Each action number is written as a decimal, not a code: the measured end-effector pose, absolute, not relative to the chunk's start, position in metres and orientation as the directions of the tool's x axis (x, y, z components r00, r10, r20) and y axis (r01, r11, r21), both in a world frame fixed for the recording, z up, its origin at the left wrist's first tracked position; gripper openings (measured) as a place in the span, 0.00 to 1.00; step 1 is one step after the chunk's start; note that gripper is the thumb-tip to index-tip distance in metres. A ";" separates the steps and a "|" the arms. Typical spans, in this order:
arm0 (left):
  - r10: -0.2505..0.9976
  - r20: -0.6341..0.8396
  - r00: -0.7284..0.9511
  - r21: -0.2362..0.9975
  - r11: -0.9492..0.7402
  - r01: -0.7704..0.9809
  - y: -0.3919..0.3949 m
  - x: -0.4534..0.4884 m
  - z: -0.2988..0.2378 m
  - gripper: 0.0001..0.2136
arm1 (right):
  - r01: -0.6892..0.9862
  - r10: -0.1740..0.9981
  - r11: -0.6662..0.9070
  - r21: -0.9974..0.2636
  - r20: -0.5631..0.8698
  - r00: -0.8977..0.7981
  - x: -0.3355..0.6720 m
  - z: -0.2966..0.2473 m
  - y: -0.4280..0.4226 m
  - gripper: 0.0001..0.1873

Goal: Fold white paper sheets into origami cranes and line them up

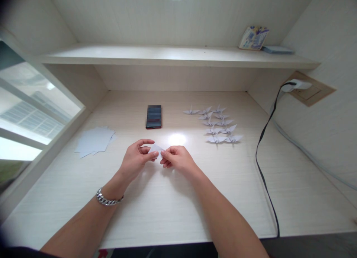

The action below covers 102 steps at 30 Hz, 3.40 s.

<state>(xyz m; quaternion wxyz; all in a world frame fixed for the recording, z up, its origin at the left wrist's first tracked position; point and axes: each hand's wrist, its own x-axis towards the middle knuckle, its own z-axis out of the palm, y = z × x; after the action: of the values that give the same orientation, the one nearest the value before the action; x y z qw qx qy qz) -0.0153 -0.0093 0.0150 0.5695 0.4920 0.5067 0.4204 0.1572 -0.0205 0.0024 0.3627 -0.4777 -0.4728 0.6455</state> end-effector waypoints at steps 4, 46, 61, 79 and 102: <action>0.976 -0.164 0.143 0.986 0.167 -0.007 -0.011 -0.015 0.018 0.20 | -0.108 0.893 -0.377 -0.920 -0.330 -0.306 0.157 0.001 -0.022 0.20; 0.968 -0.169 0.188 0.986 0.166 0.032 -0.010 -0.013 0.014 0.19 | -0.027 0.941 -0.252 -0.967 -0.238 -0.240 0.155 -0.002 -0.022 0.15; 0.960 -0.175 0.218 0.984 0.165 0.064 -0.012 -0.011 0.013 0.19 | -0.020 0.968 -0.221 -0.975 -0.217 -0.122 0.148 -0.004 -0.021 0.14; 0.957 -0.212 0.200 0.974 0.190 0.124 -0.014 -0.011 0.013 0.18 | 0.340 0.982 -0.057 -0.939 -0.114 -0.151 0.157 0.010 -0.021 0.12; 0.934 -0.228 0.275 0.963 0.175 0.205 -0.019 -0.008 0.010 0.19 | 0.255 0.978 -0.050 -0.966 -0.099 -0.182 0.156 0.004 -0.021 0.12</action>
<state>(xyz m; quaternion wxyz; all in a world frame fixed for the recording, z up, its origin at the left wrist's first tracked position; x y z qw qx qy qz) -0.0084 -0.0187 0.0098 0.5716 0.5575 0.5108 0.3188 0.1563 -0.0206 0.0040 0.3634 -0.5264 -0.5856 0.4979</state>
